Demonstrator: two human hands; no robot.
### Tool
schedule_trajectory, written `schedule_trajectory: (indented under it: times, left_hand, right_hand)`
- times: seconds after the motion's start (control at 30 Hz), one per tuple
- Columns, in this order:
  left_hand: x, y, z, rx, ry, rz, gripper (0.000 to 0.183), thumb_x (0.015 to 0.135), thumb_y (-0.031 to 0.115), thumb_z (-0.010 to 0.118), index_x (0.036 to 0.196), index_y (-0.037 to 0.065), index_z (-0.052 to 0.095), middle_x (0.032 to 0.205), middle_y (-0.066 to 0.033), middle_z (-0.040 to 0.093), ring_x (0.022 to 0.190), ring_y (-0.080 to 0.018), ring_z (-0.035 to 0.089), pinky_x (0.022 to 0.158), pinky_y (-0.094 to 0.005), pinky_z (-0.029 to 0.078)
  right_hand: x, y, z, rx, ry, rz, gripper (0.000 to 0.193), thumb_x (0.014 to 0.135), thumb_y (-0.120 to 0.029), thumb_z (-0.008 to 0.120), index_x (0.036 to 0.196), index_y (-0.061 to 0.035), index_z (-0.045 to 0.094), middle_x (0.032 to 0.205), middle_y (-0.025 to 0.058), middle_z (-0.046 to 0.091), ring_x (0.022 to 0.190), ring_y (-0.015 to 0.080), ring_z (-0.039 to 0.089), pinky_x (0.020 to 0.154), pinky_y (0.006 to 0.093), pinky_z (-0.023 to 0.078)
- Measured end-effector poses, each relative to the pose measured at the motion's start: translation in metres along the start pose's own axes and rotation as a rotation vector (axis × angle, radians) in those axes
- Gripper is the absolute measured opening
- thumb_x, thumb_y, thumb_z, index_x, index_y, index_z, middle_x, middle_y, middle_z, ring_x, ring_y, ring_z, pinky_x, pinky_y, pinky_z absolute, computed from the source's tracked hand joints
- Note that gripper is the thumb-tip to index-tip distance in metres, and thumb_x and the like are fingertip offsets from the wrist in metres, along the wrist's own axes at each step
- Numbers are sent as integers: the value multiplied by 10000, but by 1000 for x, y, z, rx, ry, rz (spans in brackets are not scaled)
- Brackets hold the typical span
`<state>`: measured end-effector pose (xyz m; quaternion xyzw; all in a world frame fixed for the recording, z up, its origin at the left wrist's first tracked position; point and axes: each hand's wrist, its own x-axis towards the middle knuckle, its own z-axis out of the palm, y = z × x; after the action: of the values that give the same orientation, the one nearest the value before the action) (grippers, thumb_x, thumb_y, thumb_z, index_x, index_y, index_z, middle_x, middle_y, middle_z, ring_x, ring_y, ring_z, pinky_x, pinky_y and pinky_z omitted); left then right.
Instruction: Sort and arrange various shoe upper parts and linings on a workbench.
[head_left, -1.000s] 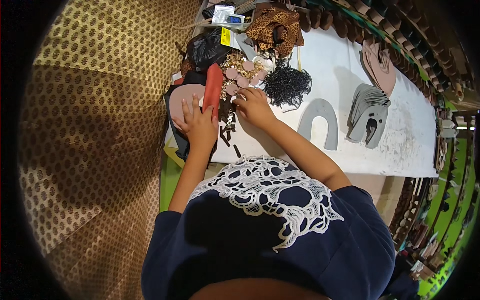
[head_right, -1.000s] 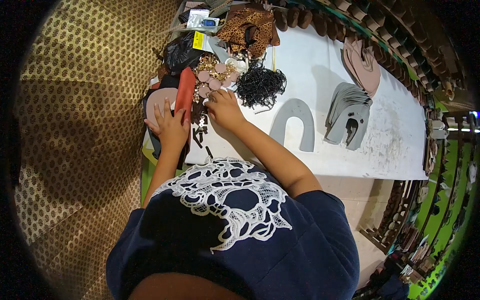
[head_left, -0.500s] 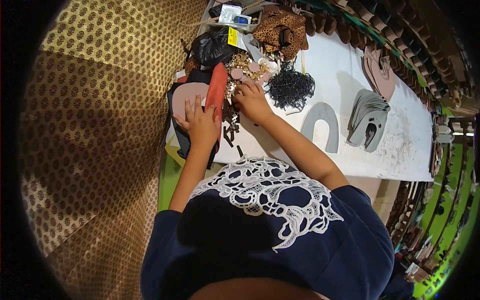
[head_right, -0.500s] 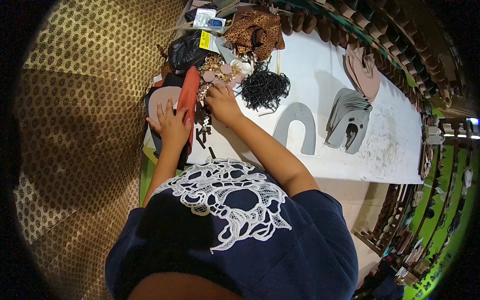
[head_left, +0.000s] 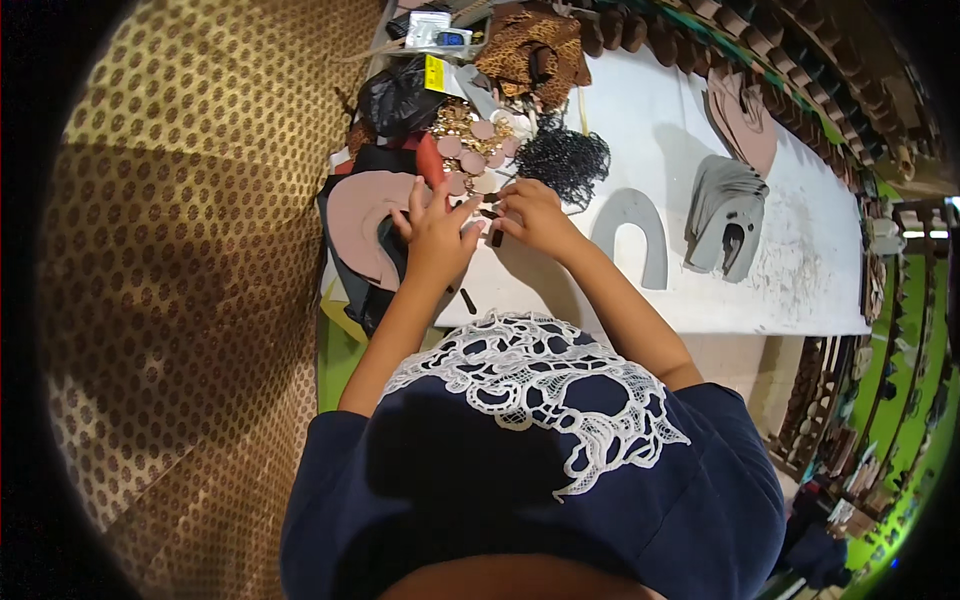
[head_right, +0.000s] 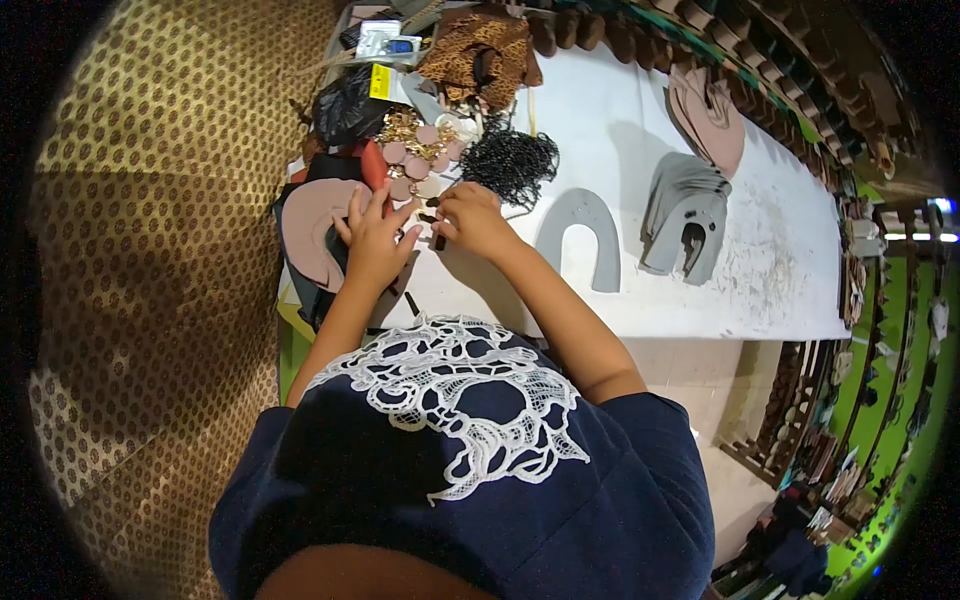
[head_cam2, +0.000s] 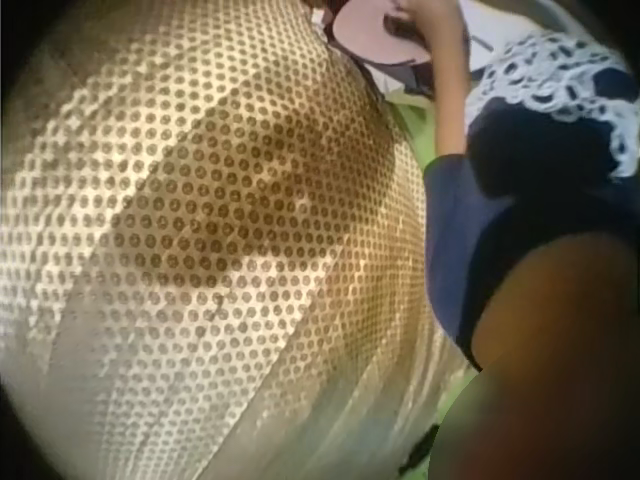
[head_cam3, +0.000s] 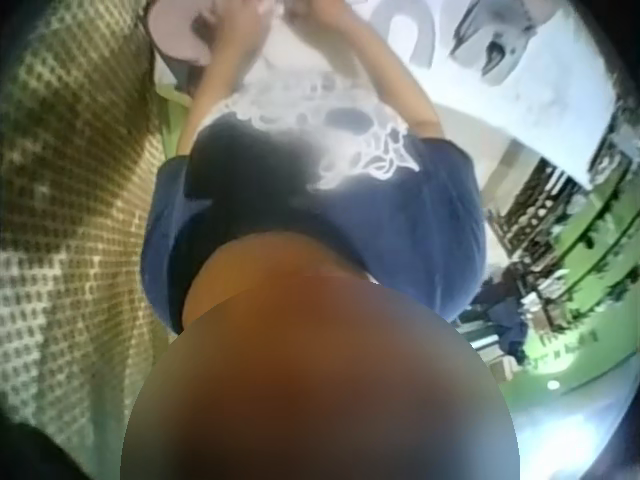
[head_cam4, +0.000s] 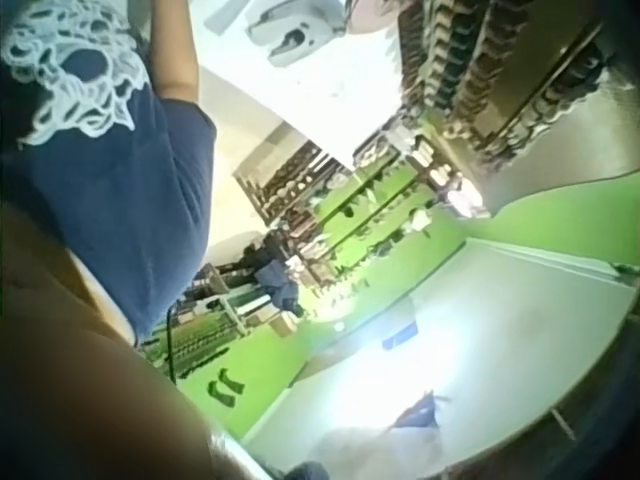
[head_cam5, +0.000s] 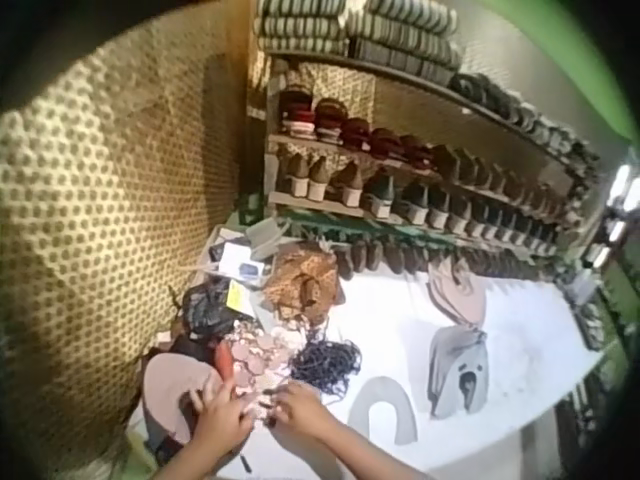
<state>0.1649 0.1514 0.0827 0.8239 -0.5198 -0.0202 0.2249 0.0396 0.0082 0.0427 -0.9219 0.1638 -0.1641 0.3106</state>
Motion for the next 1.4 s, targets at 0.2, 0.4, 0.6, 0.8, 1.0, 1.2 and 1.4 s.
schedule_trajectory:
  times: [0.2, 0.4, 0.6, 0.8, 1.0, 1.2, 1.4]
  left_hand:
    - [6, 33, 30, -86, -87, 199, 95, 716, 282, 684, 792, 233, 713, 1302, -43, 485, 1308, -367, 247, 974, -702, 40]
    - [13, 56, 55, -115, -237, 186, 75, 730, 280, 681, 756, 212, 697, 1307, -43, 487, 1321, -372, 222, 981, -691, 3]
    - [12, 68, 67, 8, -200, 185, 108, 714, 273, 686, 795, 203, 690, 1348, -79, 434, 1319, -406, 195, 991, -682, -19]
    - [11, 100, 73, -149, -201, 352, 203, 739, 343, 659, 891, 220, 711, 1362, -61, 417, 1323, -396, 186, 1013, -643, -31]
    - [11, 131, 88, -190, -161, 305, 106, 733, 287, 676, 762, 190, 709, 1283, -8, 495, 1307, -375, 238, 1005, -657, 29]
    - [16, 148, 102, -263, -115, 194, 96, 732, 284, 693, 775, 201, 716, 1262, 12, 510, 1294, -365, 264, 1009, -623, 82]
    - [18, 161, 119, -343, -122, 144, 140, 732, 326, 701, 783, 198, 722, 1247, 13, 526, 1278, -379, 281, 1015, -576, 148]
  right_hand:
    - [-54, 15, -25, -78, 63, 69, 211, 724, -293, 692, 802, -101, 658, 1027, 30, 614, 1105, 276, 476, 929, 426, 342]
    - [-90, 32, -42, 23, 54, 211, 148, 657, -202, 718, 764, -114, 667, 972, 6, 622, 1032, 223, 516, 911, 413, 356]
    - [-110, 42, -60, -81, 125, 284, 116, 653, -203, 726, 722, -125, 676, 932, -11, 628, 994, 209, 534, 886, 413, 370]
    - [-122, 53, -74, -7, 145, 244, 96, 678, -202, 716, 742, -135, 690, 968, -2, 625, 1005, 219, 534, 885, 406, 370]
    - [-127, 55, -97, 49, 186, 196, 98, 699, -182, 699, 779, -126, 697, 1000, 32, 601, 997, 251, 538, 880, 399, 378]
    - [-138, 71, -99, 301, 329, 269, 147, 754, -187, 686, 844, -70, 682, 998, 75, 574, 955, 246, 552, 784, 339, 428]
    - [-145, 87, -109, 525, 334, 422, 174, 793, -169, 679, 899, -33, 663, 1028, 99, 547, 934, 205, 552, 767, 310, 459]
